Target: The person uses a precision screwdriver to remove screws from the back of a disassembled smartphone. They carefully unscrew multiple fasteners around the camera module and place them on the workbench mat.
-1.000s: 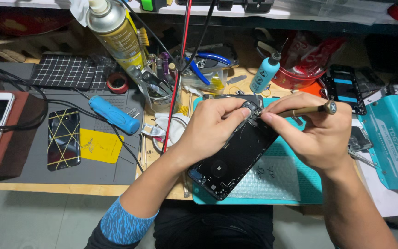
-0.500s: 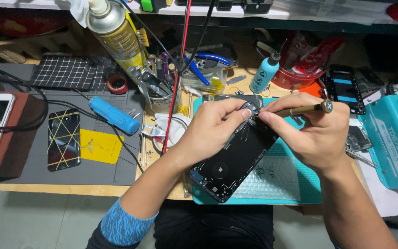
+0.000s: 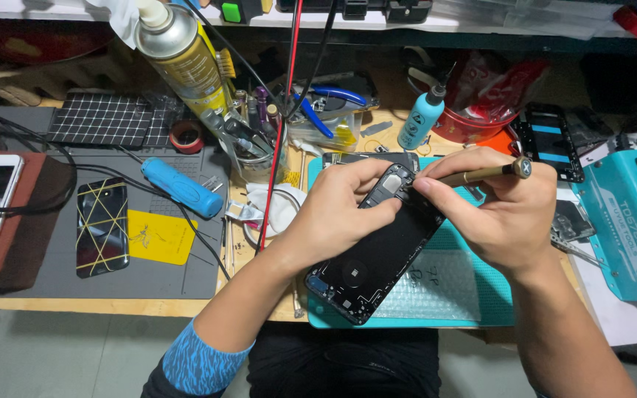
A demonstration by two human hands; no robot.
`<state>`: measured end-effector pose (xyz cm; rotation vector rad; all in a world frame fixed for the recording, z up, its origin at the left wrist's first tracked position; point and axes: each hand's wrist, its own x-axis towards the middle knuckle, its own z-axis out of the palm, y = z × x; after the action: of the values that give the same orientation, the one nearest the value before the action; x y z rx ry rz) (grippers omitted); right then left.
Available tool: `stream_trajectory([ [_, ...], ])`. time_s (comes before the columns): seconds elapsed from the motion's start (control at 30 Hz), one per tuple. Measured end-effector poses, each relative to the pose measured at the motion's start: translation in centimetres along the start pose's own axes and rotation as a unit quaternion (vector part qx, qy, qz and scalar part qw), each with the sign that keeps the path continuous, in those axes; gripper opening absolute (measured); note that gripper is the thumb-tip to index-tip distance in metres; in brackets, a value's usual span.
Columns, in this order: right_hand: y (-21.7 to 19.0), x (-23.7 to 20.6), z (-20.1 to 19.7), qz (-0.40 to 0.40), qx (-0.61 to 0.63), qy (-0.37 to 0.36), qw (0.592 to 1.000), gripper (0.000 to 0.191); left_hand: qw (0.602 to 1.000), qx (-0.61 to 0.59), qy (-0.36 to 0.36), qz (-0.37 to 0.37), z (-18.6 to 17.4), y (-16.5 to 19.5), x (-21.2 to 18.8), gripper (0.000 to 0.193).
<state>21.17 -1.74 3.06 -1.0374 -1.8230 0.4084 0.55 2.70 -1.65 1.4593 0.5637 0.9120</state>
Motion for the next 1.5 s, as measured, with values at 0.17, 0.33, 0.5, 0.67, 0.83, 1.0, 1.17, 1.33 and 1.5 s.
stream_trajectory([
  [0.17,-0.2,0.0,0.0,-0.006,-0.003,0.001,1.0,0.011,1.0,-0.011,-0.007,-0.005,-0.1,-0.1,-0.1,0.037],
  [0.33,-0.4,-0.1,0.0,0.004,0.007,-0.005,1.0,0.01,1.0,-0.005,0.001,-0.012,-0.1,0.0,-0.2,0.038],
  [0.5,-0.4,0.0,0.0,-0.001,0.028,-0.005,1.0,0.012,0.999,0.029,0.007,-0.012,-0.1,0.3,-0.1,0.034],
  [0.67,-0.6,0.0,0.0,0.007,0.032,-0.013,0.999,0.011,0.999,0.041,0.011,-0.014,-0.1,0.4,-0.1,0.034],
  [0.83,-0.9,0.2,0.0,0.009,0.018,-0.027,0.999,0.01,0.998,0.054,0.015,-0.016,-0.1,0.4,-0.1,0.033],
  [1.0,-1.1,0.4,0.0,0.001,0.01,-0.032,0.999,0.009,0.998,0.055,0.011,-0.029,-0.2,0.6,-0.2,0.033],
  [1.17,-1.3,0.5,0.1,0.006,0.008,-0.029,1.0,0.009,0.999,0.051,0.005,-0.013,-0.2,0.8,-0.2,0.031],
  [1.33,-1.4,0.5,0.1,0.001,-0.006,-0.027,1.0,0.009,0.998,0.058,0.01,-0.014,-0.1,0.7,-0.2,0.028],
  [1.5,-1.2,0.4,0.1,-0.001,0.003,-0.026,1.0,0.009,0.998,0.061,0.015,-0.026,-0.1,0.4,-0.2,0.026],
])
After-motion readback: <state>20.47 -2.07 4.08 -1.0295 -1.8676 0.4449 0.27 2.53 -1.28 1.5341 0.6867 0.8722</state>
